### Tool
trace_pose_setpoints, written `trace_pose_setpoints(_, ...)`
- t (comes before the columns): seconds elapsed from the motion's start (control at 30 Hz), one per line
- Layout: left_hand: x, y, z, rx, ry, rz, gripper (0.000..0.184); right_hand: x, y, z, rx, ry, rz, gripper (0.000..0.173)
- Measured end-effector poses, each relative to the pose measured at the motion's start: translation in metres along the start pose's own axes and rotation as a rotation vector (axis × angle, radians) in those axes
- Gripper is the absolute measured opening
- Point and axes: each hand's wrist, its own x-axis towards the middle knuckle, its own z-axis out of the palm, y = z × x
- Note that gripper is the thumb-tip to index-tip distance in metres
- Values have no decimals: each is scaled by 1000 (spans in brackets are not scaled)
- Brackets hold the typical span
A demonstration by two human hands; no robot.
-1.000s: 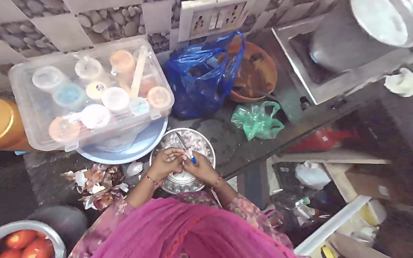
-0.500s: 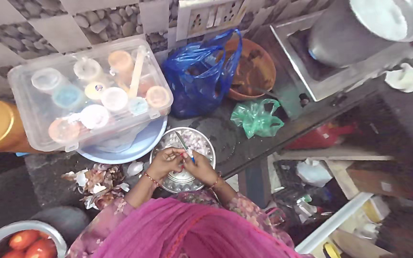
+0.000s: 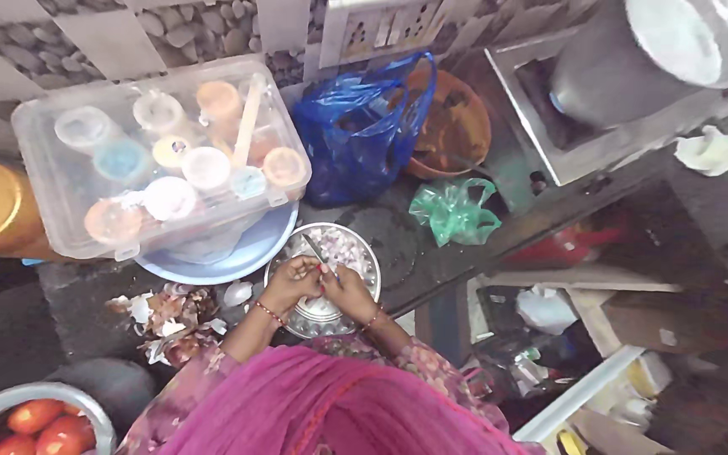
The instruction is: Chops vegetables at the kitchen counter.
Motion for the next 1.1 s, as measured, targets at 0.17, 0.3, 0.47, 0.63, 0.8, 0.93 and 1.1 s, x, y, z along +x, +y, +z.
trace_pose_setpoints(0.17,-3,3,1,-210,39,-10,30,-1,-16,-24,-134,-48,18,37)
trace_pose_setpoints(0.3,-4,4,-1,-226,116,-14,37,-5,-24,-49,-232,-8,-33,35)
trace_pose_setpoints(0.47,-5,11,0,-31,64,-37,71,2,-26,-54,-501,130,52,42)
trace_pose_setpoints(0.63,-8,26,-3,318,-71,-22,88,6,-22,-46,-671,200,10,32)
trace_pose_setpoints(0.8,-18,33,-17,816,-112,55,69,0,-28,-50,-762,133,2,41)
trace_pose_setpoints(0.93,-37,26,-30,1038,-3,71,36,-28,-48,-64,-726,174,-65,36)
trace_pose_setpoints(1.1,-38,12,-30,1214,46,61,30,-22,-23,-41,-715,458,-219,24)
